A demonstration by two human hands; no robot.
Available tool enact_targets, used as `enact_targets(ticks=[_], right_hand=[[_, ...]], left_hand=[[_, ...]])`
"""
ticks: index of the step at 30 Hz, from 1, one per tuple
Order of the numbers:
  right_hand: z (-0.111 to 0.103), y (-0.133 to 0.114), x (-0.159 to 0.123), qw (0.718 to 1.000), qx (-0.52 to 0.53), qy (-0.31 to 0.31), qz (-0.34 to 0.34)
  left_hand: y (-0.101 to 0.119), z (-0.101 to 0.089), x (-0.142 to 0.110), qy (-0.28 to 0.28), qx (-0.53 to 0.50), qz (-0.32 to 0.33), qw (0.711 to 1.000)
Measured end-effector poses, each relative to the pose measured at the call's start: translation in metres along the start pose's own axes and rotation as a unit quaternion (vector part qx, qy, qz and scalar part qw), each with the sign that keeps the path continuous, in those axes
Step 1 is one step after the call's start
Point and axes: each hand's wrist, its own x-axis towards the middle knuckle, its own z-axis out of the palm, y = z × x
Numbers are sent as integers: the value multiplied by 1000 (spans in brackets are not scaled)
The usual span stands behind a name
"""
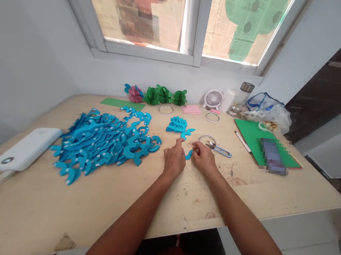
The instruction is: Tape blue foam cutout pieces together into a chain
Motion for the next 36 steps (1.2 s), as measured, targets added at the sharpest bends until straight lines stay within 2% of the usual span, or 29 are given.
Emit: enact_targets(ticks=[6, 10, 15, 21, 28, 36], right_hand=[[0, -3, -1, 1000, -5, -11, 6], [-2, -1, 1, 999, 39, 2, 16], [2, 2, 4, 983, 180, 24, 39], [1, 0, 6, 954, 294, 31, 43], [-5, -13, 1, 948, 317, -12, 27], [-6, -21, -2, 939, 343, -27, 24]], left_hand=[[1, 0, -1, -3, -38, -3, 999], [-2, 0, 0, 23, -134, -15, 991], [-4, 2, 3, 80, -327, -26, 941], [0, 4, 2, 62, -479, -56, 874], [5, -6, 2, 36, -523, -94, 847], [12, -11, -1, 55, -531, -114, 838]])
